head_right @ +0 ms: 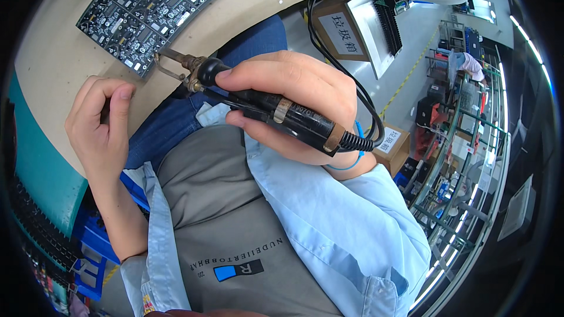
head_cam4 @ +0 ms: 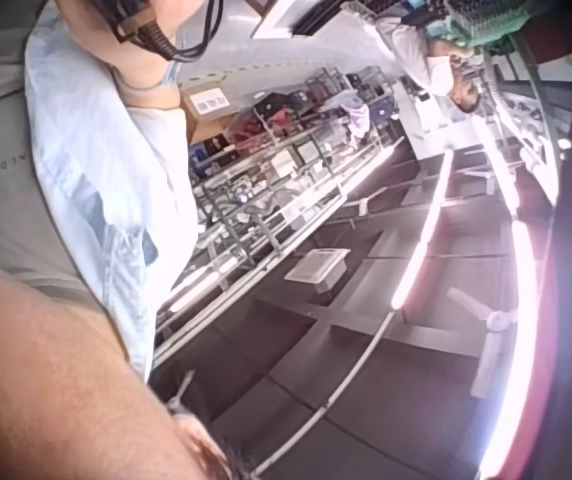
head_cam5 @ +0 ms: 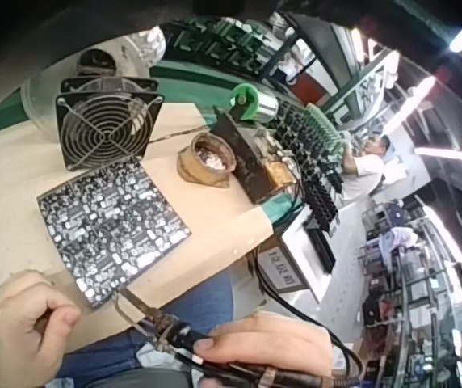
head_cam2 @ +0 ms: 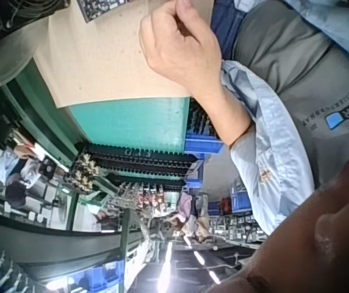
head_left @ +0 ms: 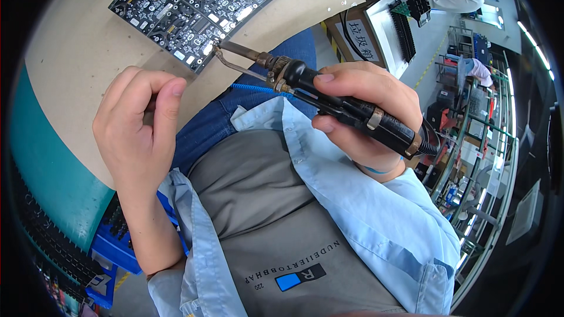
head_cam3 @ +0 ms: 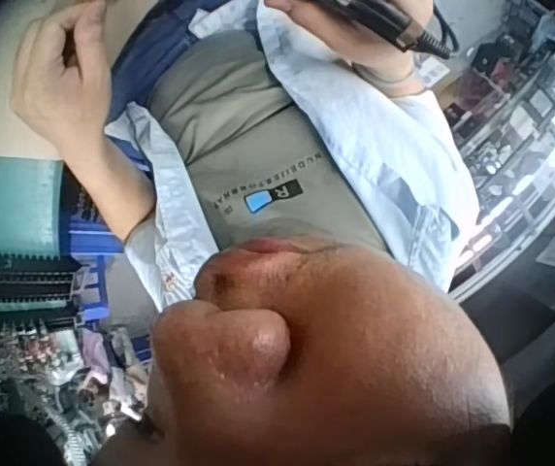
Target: Soldering electrical connections on a printed circuit board at a manual assembly station.
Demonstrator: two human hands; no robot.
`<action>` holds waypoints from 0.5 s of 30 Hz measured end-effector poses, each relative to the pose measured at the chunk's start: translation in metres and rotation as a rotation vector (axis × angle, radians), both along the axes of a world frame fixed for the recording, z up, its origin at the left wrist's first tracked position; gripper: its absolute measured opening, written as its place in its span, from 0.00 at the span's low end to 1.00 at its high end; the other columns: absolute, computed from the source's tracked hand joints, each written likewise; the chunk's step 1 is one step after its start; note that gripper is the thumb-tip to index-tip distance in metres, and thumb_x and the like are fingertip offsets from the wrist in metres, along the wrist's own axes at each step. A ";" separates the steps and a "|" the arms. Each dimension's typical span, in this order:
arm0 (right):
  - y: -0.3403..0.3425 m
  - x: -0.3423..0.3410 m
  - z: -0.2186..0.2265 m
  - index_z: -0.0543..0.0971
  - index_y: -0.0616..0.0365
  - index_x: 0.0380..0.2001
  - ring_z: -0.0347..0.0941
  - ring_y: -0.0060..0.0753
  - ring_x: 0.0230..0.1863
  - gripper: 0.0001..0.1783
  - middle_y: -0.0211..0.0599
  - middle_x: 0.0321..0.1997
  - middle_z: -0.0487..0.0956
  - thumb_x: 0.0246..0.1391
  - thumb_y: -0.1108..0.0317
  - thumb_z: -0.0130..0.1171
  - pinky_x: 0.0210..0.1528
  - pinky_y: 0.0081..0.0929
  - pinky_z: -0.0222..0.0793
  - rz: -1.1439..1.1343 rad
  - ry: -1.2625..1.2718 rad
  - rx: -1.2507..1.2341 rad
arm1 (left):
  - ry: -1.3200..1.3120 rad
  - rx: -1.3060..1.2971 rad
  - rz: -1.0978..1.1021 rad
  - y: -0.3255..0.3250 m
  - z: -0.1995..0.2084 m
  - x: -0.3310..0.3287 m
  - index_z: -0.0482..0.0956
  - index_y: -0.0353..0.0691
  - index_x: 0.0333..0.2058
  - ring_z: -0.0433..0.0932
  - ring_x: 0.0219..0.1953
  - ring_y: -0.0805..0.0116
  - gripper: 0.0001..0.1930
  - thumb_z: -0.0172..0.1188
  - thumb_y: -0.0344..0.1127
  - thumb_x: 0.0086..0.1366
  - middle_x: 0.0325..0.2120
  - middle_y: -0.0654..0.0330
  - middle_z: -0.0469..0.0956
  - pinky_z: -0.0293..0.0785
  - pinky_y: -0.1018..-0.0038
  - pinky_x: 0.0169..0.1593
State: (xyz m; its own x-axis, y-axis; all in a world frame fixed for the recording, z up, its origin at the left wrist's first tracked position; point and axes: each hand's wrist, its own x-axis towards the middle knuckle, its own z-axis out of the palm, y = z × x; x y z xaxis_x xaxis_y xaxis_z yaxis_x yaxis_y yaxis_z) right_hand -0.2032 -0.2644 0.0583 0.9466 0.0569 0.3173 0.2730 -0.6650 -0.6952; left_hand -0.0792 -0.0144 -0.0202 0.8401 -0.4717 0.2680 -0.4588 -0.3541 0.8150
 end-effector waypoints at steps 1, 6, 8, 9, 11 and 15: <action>0.000 0.000 0.000 0.86 0.62 0.45 0.86 0.42 0.40 0.22 0.41 0.43 0.88 0.44 0.75 0.79 0.42 0.32 0.82 -0.014 0.001 0.001 | -0.004 0.003 0.001 0.000 0.000 0.000 0.82 0.34 0.31 0.73 0.25 0.68 0.05 0.69 0.27 0.64 0.24 0.59 0.75 0.69 0.73 0.31; 0.001 -0.001 0.001 0.86 0.62 0.45 0.86 0.41 0.39 0.22 0.40 0.43 0.88 0.44 0.74 0.80 0.41 0.31 0.81 -0.026 0.010 0.000 | -0.008 0.000 -0.002 0.000 0.000 0.000 0.82 0.34 0.32 0.73 0.25 0.68 0.05 0.69 0.26 0.64 0.24 0.59 0.75 0.69 0.73 0.31; 0.000 -0.001 0.000 0.86 0.62 0.45 0.86 0.41 0.39 0.22 0.40 0.43 0.88 0.43 0.74 0.79 0.41 0.31 0.81 -0.013 0.001 0.004 | -0.008 -0.004 -0.002 0.000 0.000 0.000 0.82 0.34 0.31 0.73 0.25 0.68 0.05 0.69 0.26 0.64 0.24 0.59 0.75 0.69 0.73 0.31; 0.000 0.000 0.000 0.86 0.62 0.45 0.86 0.41 0.39 0.22 0.40 0.43 0.88 0.43 0.74 0.79 0.41 0.31 0.81 -0.013 0.001 0.004 | -0.005 0.000 -0.002 0.000 0.001 0.000 0.82 0.34 0.32 0.73 0.25 0.68 0.05 0.69 0.26 0.64 0.24 0.59 0.75 0.69 0.74 0.31; 0.000 0.000 0.000 0.86 0.62 0.45 0.86 0.41 0.39 0.22 0.40 0.43 0.88 0.43 0.75 0.79 0.41 0.31 0.81 -0.029 -0.007 -0.012 | -0.003 0.004 -0.001 0.000 0.001 0.000 0.82 0.34 0.32 0.73 0.25 0.68 0.05 0.69 0.26 0.64 0.24 0.59 0.75 0.69 0.74 0.31; 0.001 -0.001 0.000 0.86 0.62 0.45 0.86 0.41 0.39 0.22 0.40 0.43 0.88 0.43 0.75 0.79 0.41 0.31 0.81 -0.021 0.000 0.001 | -0.010 0.009 -0.003 0.000 0.001 0.000 0.82 0.34 0.32 0.73 0.25 0.68 0.04 0.69 0.26 0.64 0.24 0.59 0.74 0.69 0.74 0.31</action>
